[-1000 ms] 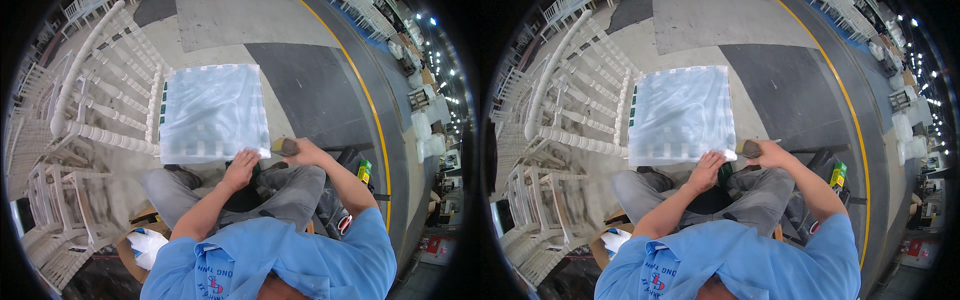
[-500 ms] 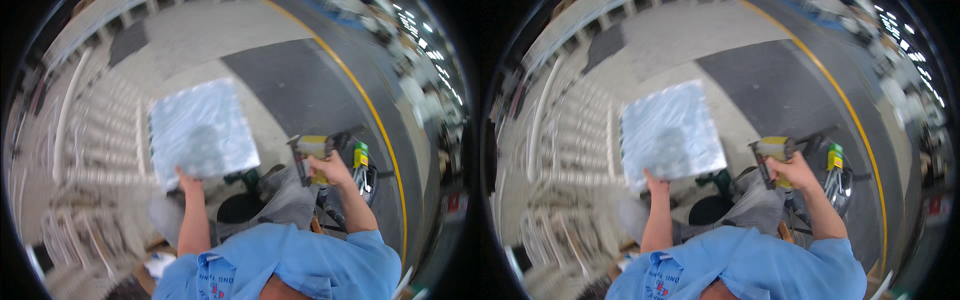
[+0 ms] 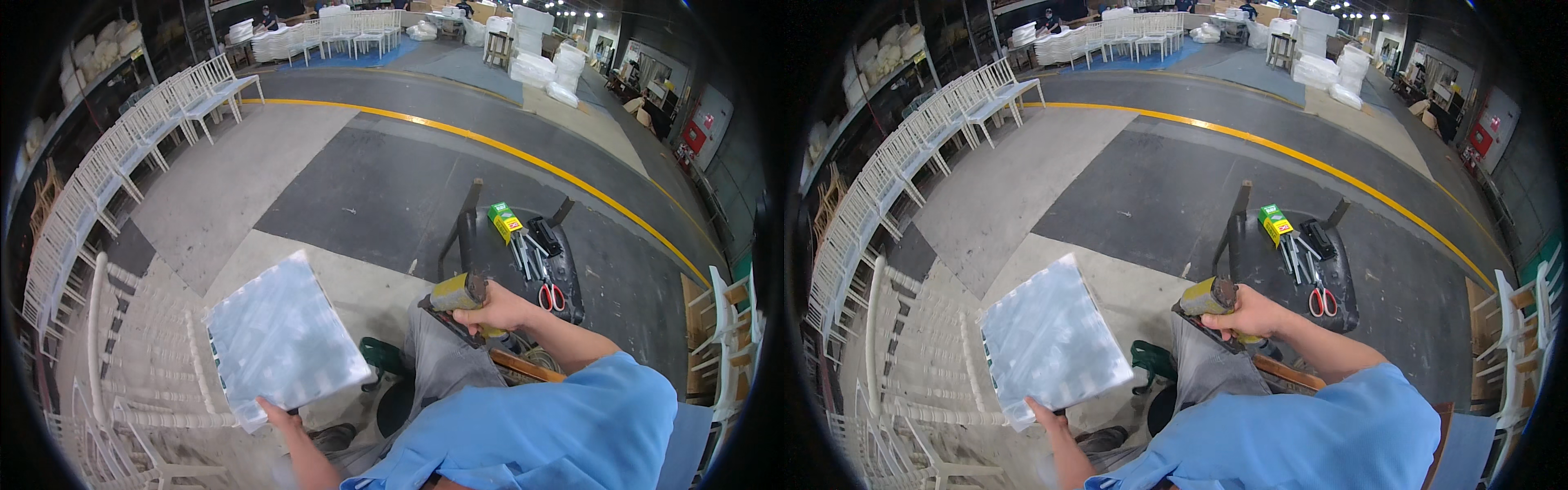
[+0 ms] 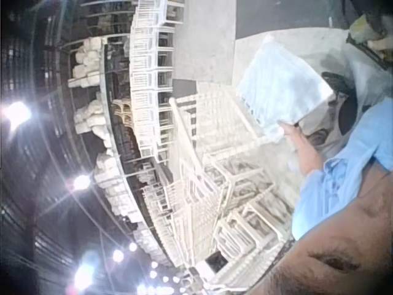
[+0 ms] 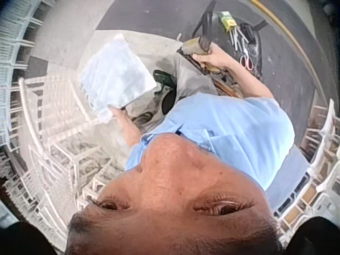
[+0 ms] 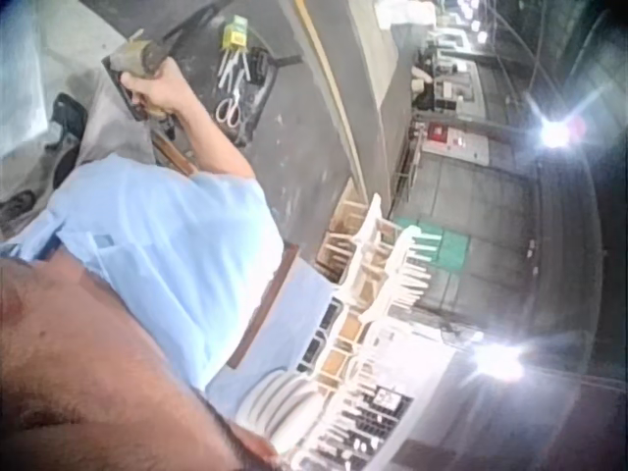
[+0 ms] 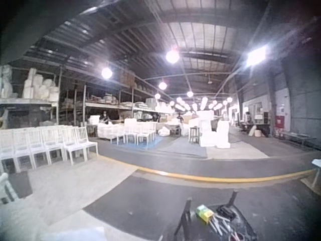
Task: The person weaves green plastic straps into the seat of a white wooden chair using a staple gun to secure the straps. After completing the weave, the person places a white sheet over the seat and staples it in place.
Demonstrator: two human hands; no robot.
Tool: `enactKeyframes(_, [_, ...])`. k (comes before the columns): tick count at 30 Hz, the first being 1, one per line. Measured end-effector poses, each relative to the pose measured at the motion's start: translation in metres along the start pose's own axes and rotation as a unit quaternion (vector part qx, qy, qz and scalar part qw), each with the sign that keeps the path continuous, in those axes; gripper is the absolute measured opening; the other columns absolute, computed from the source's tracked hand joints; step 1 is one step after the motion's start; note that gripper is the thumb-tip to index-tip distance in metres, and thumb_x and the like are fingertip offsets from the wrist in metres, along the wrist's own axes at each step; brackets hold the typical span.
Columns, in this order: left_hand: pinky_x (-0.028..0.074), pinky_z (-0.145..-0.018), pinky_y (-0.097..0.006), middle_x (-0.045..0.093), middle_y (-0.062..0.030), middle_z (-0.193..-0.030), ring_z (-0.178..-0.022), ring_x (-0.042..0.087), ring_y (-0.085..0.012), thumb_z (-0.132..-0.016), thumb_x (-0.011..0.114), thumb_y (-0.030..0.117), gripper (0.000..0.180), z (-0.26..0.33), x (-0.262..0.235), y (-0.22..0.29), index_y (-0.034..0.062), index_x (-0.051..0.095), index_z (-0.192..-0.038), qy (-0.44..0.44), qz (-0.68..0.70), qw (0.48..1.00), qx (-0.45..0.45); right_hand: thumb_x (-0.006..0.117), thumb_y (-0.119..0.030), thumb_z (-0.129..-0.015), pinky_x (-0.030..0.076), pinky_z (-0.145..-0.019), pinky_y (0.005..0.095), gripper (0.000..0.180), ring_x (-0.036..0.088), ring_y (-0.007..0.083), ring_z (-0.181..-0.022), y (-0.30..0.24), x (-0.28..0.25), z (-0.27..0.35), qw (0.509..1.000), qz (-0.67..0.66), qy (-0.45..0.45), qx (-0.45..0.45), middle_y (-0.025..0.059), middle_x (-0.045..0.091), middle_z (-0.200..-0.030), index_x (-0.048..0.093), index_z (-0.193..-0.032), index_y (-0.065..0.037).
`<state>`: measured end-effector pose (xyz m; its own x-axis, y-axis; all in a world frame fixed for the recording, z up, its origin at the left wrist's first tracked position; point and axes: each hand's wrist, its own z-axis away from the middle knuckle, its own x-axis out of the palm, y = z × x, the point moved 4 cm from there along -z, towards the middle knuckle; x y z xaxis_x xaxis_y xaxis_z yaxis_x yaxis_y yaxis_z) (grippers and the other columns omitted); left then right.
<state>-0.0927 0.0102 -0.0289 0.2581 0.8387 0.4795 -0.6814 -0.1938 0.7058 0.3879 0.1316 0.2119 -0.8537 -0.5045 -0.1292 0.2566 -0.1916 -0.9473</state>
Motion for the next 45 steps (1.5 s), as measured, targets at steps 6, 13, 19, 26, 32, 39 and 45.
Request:
enactKeyframes(6, [0.043, -0.107, -0.049, 0.048, -0.0099, -0.146, -0.130, 0.050, -0.0312, -0.099, 0.049, 0.055, 0.068, -0.022, -0.024, 0.013, 0.0071, 0.039, -0.146, -0.077, -0.075, 0.991, -0.084, 0.076, -0.020, -0.089, 0.050, -0.062, 0.0260, 0.032, 0.059, 0.0090, -0.066, -0.010, 0.022, -0.002, 0.999, -0.005, -0.045, -0.009, 0.0011, 0.066, -0.085, 0.064, -0.111, -0.001])
enactKeyframes(13, [0.037, -0.111, -0.049, 0.045, -0.0137, -0.150, -0.133, 0.047, -0.0319, -0.100, 0.042, 0.058, 0.073, -0.040, -0.035, 0.016, 0.0052, 0.034, -0.150, -0.155, -0.027, 0.982, -0.108, 0.076, -0.014, -0.086, 0.055, -0.066, 0.0310, 0.032, 0.066, 0.0154, -0.071, -0.006, 0.034, -0.021, 0.999, 0.045, -0.021, -0.010, 0.0071, 0.068, -0.087, 0.061, -0.110, 0.002])
enactKeyframes(19, [0.052, -0.056, -0.037, 0.057, -0.0111, -0.095, -0.071, 0.061, -0.0224, -0.090, 0.064, 0.058, 0.064, 0.039, -0.089, 0.009, -0.0004, 0.054, -0.115, 0.234, -0.144, 0.961, 0.008, 0.077, -0.018, -0.086, 0.051, -0.061, 0.0291, 0.033, 0.063, 0.0148, -0.066, 0.016, 0.036, -0.041, 0.999, 0.030, -0.023, -0.020, 0.0048, 0.064, -0.080, 0.061, -0.108, 0.001])
enactKeyframes(26, [0.044, -0.044, -0.031, 0.056, -0.0056, -0.072, -0.049, 0.053, -0.0173, -0.086, 0.070, 0.056, 0.057, 0.085, -0.049, -0.040, 0.0004, 0.058, -0.085, 0.115, -0.335, 0.927, -0.125, 0.078, -0.016, -0.085, 0.049, -0.059, 0.0270, 0.035, 0.060, 0.0116, -0.064, 0.017, 0.052, -0.067, 0.996, 0.036, -0.072, -0.033, 0.0025, 0.062, -0.077, 0.060, -0.110, 0.001])
enactKeyframes(32, [0.051, -0.066, -0.041, 0.065, -0.0173, -0.068, -0.068, 0.065, -0.0267, -0.080, 0.075, 0.049, 0.058, 0.088, -0.035, -0.055, -0.0074, 0.064, -0.072, 0.150, -0.515, 0.844, -0.034, 0.078, -0.014, -0.084, 0.050, -0.059, 0.0269, 0.035, 0.060, 0.0114, -0.064, 0.016, 0.053, -0.062, 0.996, 0.013, -0.078, -0.047, 0.0024, 0.062, -0.077, 0.061, -0.111, 0.001])
enactKeyframes(39, [0.051, -0.064, -0.039, 0.067, -0.0155, -0.073, -0.066, 0.064, -0.0251, -0.085, 0.072, 0.029, 0.038, 0.088, -0.014, -0.055, -0.0076, 0.066, -0.078, 0.124, -0.432, 0.891, 0.062, 0.077, -0.012, -0.085, 0.049, -0.059, 0.0266, 0.032, 0.059, 0.0113, -0.063, 0.026, 0.040, -0.056, 0.997, 0.003, -0.065, -0.031, 0.0026, 0.062, -0.077, 0.062, -0.110, 0.001])
enactKeyframes(45, [0.047, -0.052, -0.030, 0.063, -0.0073, -0.074, -0.062, 0.061, -0.0146, -0.089, 0.069, 0.017, 0.023, 0.086, -0.025, -0.062, -0.0054, 0.064, -0.088, 0.088, -0.247, 0.964, -0.049, 0.075, -0.008, -0.085, 0.049, -0.059, 0.0268, 0.030, 0.059, 0.0118, -0.063, 0.029, 0.037, -0.056, 0.998, 0.006, -0.060, -0.032, 0.0029, 0.062, -0.077, 0.061, -0.110, 0.001])
